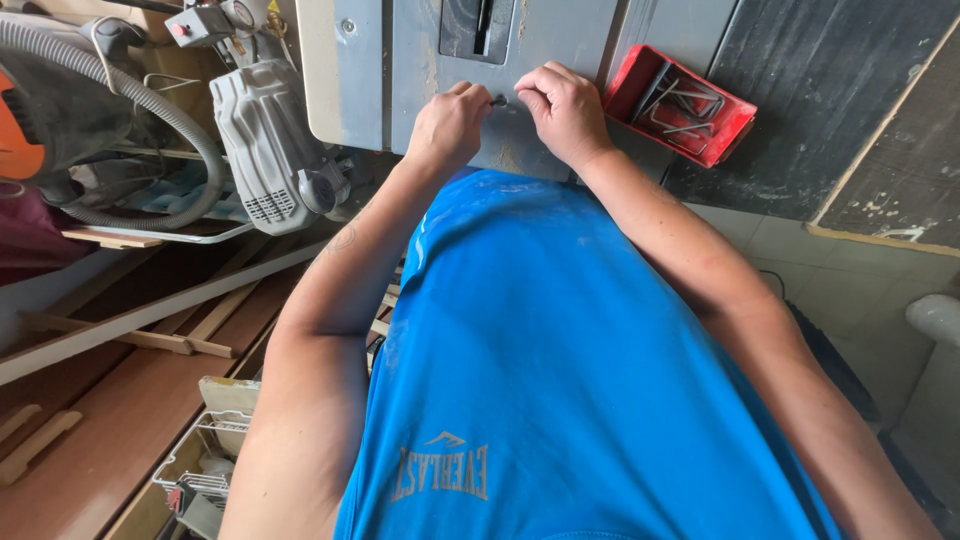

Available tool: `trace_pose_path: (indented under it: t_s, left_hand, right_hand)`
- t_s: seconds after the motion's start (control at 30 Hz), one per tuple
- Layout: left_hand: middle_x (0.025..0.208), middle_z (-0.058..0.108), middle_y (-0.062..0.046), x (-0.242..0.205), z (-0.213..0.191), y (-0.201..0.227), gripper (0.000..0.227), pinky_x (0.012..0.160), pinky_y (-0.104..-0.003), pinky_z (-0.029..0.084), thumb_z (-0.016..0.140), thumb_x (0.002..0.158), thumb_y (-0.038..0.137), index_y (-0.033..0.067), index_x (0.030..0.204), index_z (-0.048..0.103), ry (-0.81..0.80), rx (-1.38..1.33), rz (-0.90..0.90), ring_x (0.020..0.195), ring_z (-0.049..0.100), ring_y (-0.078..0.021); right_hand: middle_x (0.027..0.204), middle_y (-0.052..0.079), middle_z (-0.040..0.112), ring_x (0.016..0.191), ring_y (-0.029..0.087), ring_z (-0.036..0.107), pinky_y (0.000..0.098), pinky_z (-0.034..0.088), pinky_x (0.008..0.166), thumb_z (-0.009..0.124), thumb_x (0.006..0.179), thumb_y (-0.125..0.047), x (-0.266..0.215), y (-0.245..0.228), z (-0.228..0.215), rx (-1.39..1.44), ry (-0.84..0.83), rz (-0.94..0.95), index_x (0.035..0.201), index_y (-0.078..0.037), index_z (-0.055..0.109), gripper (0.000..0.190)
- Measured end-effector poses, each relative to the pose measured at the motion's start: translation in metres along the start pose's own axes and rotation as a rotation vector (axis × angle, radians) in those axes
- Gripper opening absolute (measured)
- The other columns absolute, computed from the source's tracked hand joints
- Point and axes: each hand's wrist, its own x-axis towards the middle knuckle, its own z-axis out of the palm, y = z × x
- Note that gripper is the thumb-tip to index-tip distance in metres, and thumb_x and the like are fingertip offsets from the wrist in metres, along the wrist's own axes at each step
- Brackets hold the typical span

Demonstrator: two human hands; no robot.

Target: Inserting small metal pins into the plate of a table saw to adjust or assemble components.

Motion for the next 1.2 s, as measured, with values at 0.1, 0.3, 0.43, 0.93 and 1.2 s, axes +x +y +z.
trace_pose_path:
  t_s: [0.1, 0.3, 0.43, 0.93, 1.2]
  left_hand:
    - [0.09, 0.065, -0.013, 0.002, 0.004, -0.004, 0.013, 0.044, -0.048, 0.044, 0.06, 0.107, 0.01, 0.0029, 0.103, 0.07, 0.019, 0.07, 0.007, 0.06, 0.062, -0.0396]
    - [0.09, 0.06, -0.012, 0.003, 0.004, -0.004, 0.01, 0.046, -0.049, 0.045, 0.062, 0.107, 0.011, 0.0034, 0.102, 0.066, 0.036, 0.163, 0.043, 0.069, 0.06, -0.0368]
    - [0.089, 0.06, -0.012, 0.005, -0.001, -0.002, 0.01, 0.055, -0.046, 0.047, 0.06, 0.106, 0.008, 0.0034, 0.102, 0.069, 0.046, 0.216, 0.096, 0.072, 0.056, -0.0332]
    - [0.09, 0.058, -0.008, 0.008, -0.011, -0.01, 0.018, 0.068, -0.042, 0.051, 0.057, 0.102, -0.002, 0.0097, 0.105, 0.07, 0.032, 0.44, 0.324, 0.078, 0.054, -0.0273]
    - [0.091, 0.056, -0.006, 0.002, -0.007, -0.016, 0.013, 0.068, -0.038, 0.051, 0.066, 0.107, 0.009, 0.011, 0.117, 0.073, 0.086, 0.515, 0.413, 0.079, 0.05, -0.0242]
  right_hand:
    - [0.093, 0.011, 0.071, 0.083, 0.029, 0.07, 0.0383, 0.055, 0.065, 0.07, 0.109, -0.005, 0.0, -0.001, 0.0, -0.001, 0.005, 0.001, 0.101, -0.004, 0.072, 0.009]
    - [0.093, 0.011, 0.07, 0.082, 0.029, 0.069, 0.039, 0.054, 0.064, 0.069, 0.109, -0.006, 0.0, 0.0, 0.001, -0.008, 0.012, -0.014, 0.102, -0.004, 0.072, 0.008]
    - [0.092, 0.011, 0.07, 0.082, 0.029, 0.07, 0.0392, 0.055, 0.065, 0.069, 0.11, -0.006, 0.001, -0.001, 0.002, -0.012, 0.028, -0.031, 0.102, -0.003, 0.073, 0.009]
    - [0.088, 0.006, 0.065, 0.078, 0.025, 0.058, 0.0368, 0.049, 0.06, 0.069, 0.104, -0.003, 0.014, -0.005, 0.015, -0.317, 0.083, -0.254, 0.093, -0.007, 0.071, 0.012]
    - [0.089, 0.006, 0.068, 0.077, 0.021, 0.059, 0.0311, 0.054, 0.058, 0.071, 0.102, 0.001, 0.017, -0.005, 0.014, -0.412, 0.087, -0.392, 0.095, -0.007, 0.074, 0.011]
